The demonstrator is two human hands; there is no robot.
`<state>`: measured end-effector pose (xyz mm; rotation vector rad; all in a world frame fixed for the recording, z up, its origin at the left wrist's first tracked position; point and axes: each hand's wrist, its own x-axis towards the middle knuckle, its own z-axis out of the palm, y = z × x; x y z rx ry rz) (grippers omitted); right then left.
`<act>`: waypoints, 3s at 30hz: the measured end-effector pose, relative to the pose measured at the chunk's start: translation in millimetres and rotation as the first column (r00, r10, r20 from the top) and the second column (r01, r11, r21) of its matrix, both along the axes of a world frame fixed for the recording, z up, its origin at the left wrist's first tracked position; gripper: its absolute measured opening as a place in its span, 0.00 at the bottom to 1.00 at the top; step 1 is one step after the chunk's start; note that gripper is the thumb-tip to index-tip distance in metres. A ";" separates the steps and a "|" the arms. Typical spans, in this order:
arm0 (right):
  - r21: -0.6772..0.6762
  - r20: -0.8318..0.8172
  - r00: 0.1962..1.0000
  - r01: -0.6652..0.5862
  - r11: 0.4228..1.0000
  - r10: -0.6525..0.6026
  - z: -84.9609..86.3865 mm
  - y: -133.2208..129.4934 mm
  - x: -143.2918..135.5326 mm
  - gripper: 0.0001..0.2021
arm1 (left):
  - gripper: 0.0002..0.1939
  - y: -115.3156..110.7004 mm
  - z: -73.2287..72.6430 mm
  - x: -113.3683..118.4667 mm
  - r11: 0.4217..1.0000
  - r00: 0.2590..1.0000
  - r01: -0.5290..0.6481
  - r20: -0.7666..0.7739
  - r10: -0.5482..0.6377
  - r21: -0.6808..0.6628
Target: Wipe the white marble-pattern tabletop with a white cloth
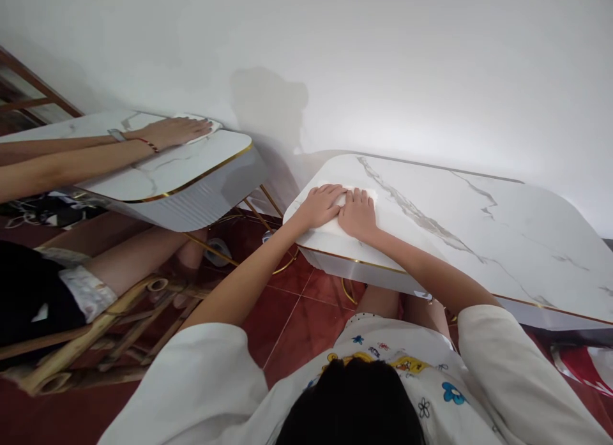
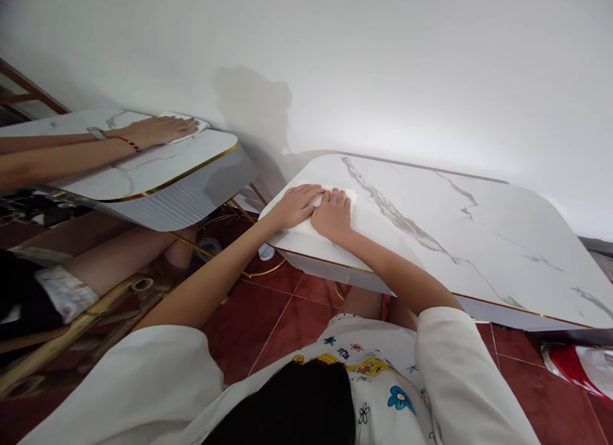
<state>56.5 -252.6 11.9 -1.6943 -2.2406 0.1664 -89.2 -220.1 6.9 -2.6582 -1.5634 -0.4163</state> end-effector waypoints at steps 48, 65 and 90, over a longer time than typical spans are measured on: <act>0.088 0.004 0.994 0.105 0.991 -0.105 -5.0 213.5 55.4 0.25 | 0.26 210.7 5.6 61.5 0.999 0.997 0.044 0.071 -0.042 -0.030; 0.077 0.061 0.991 0.114 0.990 -0.119 -5.2 140.5 45.4 0.26 | 0.26 146.0 3.9 44.8 0.990 0.990 0.141 0.015 -0.141 -0.012; 0.012 -0.035 0.999 -0.005 1.000 0.006 -1.5 -61.2 -2.8 0.29 | 0.29 -66.8 7.5 -3.8 0.998 0.992 -0.046 -0.121 0.040 -0.040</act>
